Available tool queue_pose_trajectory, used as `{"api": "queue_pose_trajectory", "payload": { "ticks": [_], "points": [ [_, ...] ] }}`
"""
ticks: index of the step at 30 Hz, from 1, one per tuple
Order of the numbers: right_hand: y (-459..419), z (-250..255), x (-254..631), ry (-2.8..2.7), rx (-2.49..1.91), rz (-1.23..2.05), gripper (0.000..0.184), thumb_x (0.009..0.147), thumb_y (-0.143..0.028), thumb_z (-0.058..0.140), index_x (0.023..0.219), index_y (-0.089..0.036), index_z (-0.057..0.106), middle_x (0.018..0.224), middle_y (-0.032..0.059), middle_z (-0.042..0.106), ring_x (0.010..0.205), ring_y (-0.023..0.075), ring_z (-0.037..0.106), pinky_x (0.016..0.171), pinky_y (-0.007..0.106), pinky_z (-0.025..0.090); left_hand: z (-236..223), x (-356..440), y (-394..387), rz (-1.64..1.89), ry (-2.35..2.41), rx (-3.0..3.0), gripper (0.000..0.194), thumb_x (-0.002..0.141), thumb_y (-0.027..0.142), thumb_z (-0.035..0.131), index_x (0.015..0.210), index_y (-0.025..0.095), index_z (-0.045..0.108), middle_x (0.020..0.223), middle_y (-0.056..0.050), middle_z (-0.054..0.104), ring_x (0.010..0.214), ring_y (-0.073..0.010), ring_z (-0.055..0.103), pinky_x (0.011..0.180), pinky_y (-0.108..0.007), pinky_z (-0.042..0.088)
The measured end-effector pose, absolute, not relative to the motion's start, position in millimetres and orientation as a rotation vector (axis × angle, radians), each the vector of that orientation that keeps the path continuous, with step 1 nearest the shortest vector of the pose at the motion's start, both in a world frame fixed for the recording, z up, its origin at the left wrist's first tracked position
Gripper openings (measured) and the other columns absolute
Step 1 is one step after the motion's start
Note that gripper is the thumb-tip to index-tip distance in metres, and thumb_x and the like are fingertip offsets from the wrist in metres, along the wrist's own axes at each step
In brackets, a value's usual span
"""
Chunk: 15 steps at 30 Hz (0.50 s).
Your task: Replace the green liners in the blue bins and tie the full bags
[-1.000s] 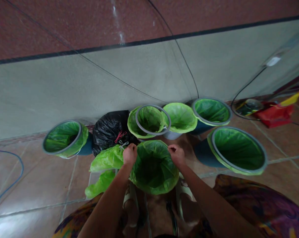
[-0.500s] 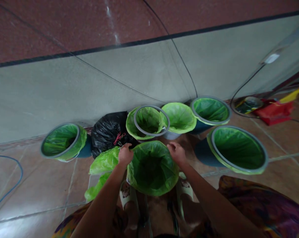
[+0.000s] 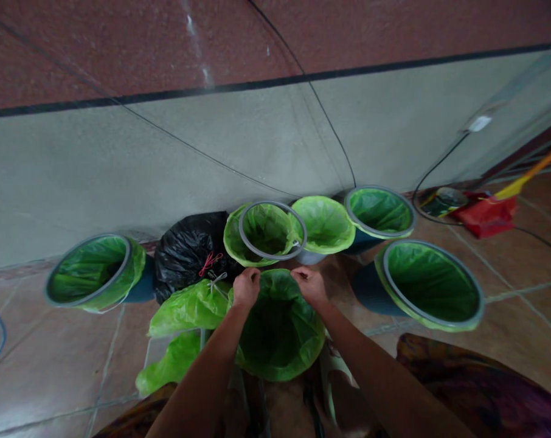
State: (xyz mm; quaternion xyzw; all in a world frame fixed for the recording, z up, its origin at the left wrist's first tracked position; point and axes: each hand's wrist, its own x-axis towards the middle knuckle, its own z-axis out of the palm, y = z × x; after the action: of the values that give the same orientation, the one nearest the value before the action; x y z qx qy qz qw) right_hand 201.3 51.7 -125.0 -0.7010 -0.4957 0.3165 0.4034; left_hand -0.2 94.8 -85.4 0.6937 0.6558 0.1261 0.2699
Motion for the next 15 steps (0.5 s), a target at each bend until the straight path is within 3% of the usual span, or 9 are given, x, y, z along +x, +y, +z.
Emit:
{"api": "queue_pose_trajectory", "payload": {
  "ticks": [5, 10, 15],
  "points": [
    [34.6, -120.2, 197.3, -1.594, -1.731, 0.599, 0.020, 0.083, -0.030, 0.057, 0.076, -0.020, 0.072, 0.086, 0.0065, 0.069, 0.088, 0.0200, 0.062, 0.086, 0.034, 0.047, -92.4, -17.7, 92.6, 0.361, 1.618, 2.034, 0.024, 0.083, 0.008, 0.049, 0.090, 0.021, 0.069, 0.100, -0.004, 0.072, 0.097, -0.0168, 0.065, 0.094, -0.028, 0.047],
    [31.8, -119.6, 200.6, -1.394, -1.727, 0.533, 0.024, 0.085, -0.036, 0.056, 0.078, -0.018, 0.071, 0.089, 0.0091, 0.070, 0.086, 0.0197, 0.063, 0.083, 0.032, 0.049, -88.0, -25.1, 92.2, 0.405, 1.512, 2.229, 0.026, 0.071, 0.003, 0.052, 0.080, 0.019, 0.070, 0.110, -0.006, 0.070, 0.105, -0.0208, 0.063, 0.099, -0.037, 0.046],
    [48.5, -109.9, 205.6, -1.244, -1.825, 0.591, 0.029, 0.088, -0.037, 0.052, 0.080, -0.017, 0.071, 0.079, 0.0072, 0.072, 0.074, 0.0186, 0.065, 0.075, 0.029, 0.050, -77.2, -7.6, 91.0, 0.526, 1.526, 2.260, 0.019, 0.088, 0.018, 0.049, 0.087, 0.018, 0.068, 0.104, -0.008, 0.070, 0.101, -0.0195, 0.064, 0.097, -0.035, 0.048]
  ]
}}
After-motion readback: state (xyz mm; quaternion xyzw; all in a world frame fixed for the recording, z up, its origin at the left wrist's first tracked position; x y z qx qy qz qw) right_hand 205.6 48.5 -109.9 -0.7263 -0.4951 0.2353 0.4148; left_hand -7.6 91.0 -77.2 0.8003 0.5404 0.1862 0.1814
